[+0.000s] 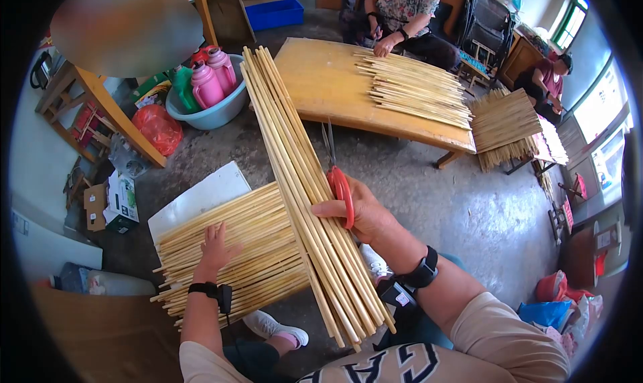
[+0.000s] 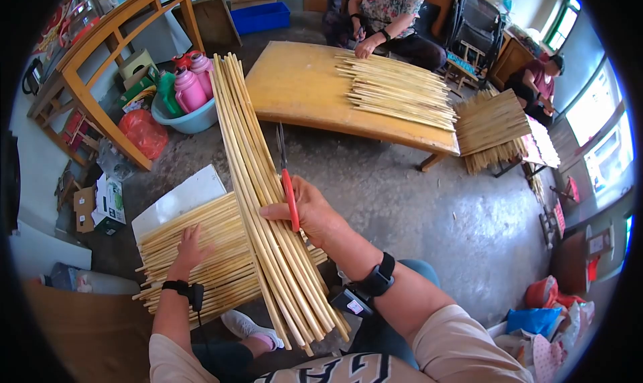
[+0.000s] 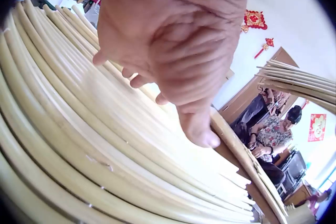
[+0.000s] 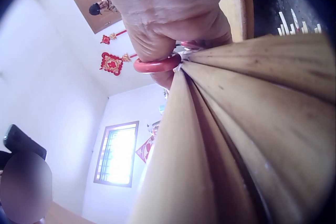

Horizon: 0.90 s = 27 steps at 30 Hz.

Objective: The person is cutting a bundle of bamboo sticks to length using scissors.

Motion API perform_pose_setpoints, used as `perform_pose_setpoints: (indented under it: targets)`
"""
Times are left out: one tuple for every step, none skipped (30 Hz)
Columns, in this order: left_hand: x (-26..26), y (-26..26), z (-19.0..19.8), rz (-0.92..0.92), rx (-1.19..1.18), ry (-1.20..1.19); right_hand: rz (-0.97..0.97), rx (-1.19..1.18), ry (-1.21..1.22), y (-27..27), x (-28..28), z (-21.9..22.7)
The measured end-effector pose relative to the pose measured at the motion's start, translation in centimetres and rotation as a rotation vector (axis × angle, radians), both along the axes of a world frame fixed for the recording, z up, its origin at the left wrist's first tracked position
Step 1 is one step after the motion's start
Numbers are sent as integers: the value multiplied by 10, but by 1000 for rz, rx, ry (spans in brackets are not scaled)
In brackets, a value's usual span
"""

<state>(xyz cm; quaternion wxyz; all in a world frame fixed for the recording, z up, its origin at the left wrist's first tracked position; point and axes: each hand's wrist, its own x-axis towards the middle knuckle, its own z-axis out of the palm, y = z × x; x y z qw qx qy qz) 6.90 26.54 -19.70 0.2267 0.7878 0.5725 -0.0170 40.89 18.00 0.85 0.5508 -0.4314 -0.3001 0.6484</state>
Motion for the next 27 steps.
perform_pose_setpoints:
  targets:
    - [4,-4,6,0,0,0,0,0,0,1,2,1]
    - [7,-12,12,-115,-45,61,2,17,3,0,4,1]
    - [3,-28,20,-212,-102,134,22,26,21,-1,0,-2]
    - [12,-27,20,-212,-102,133,21,26,21,-1,5,-2]
    - [9,-34,21,-241,-71,146,-37,17,-14,-2,4,-6]
    - [3,-42,20,-258,-44,161,-82,6,-47,-1,1,-10]
    - [1,-47,21,-211,-27,104,-60,17,-24,-3,-3,-3]
    - [2,-47,23,-162,-2,48,-36,32,-2,-5,-3,9]
    - [2,-47,21,-156,15,69,-22,17,-2,-7,-4,14]
    - [3,-47,21,-159,33,85,-15,3,-8,-7,-3,15]
    - [6,-46,25,-126,27,90,-23,17,-11,-6,-3,14]
    - [9,-45,29,-141,20,131,6,18,-11,-6,-4,13]
    - [12,-45,32,-162,15,171,-15,18,-8,-5,-5,12]
    - [13,-46,34,-145,18,170,-42,21,-6,-5,-5,12]
    - [14,-47,37,-147,44,168,-35,2,-7,-5,-5,14]
    - [15,-49,39,-150,68,167,-22,7,-6,-5,-5,14]
    - [17,-50,40,-137,72,171,-42,9,-14,-5,-5,13]
    - [18,-52,38,-112,66,185,-62,10,-21,-5,-5,11]
    - [18,-53,36,-86,60,201,-62,19,-38,-5,-4,10]
    - [16,-57,33,-76,62,208,-51,22,-31,-6,-4,11]
    - [13,-60,30,-77,88,154,-51,29,-34,-7,-4,13]
    - [11,-62,27,-79,115,99,-50,35,-37,-8,-4,15]
    - [10,-62,24,-69,119,106,-47,30,-26,-8,-4,16]
    - [11,-63,25,-101,129,97,-34,35,-20,-8,-3,17]
    - [11,-64,26,-132,139,91,-33,47,-9,-8,-3,17]
    - [11,-64,27,-119,146,99,-35,60,2,-8,-3,18]
    - [15,-62,30,-136,100,101,-60,70,-1,-7,-4,16]
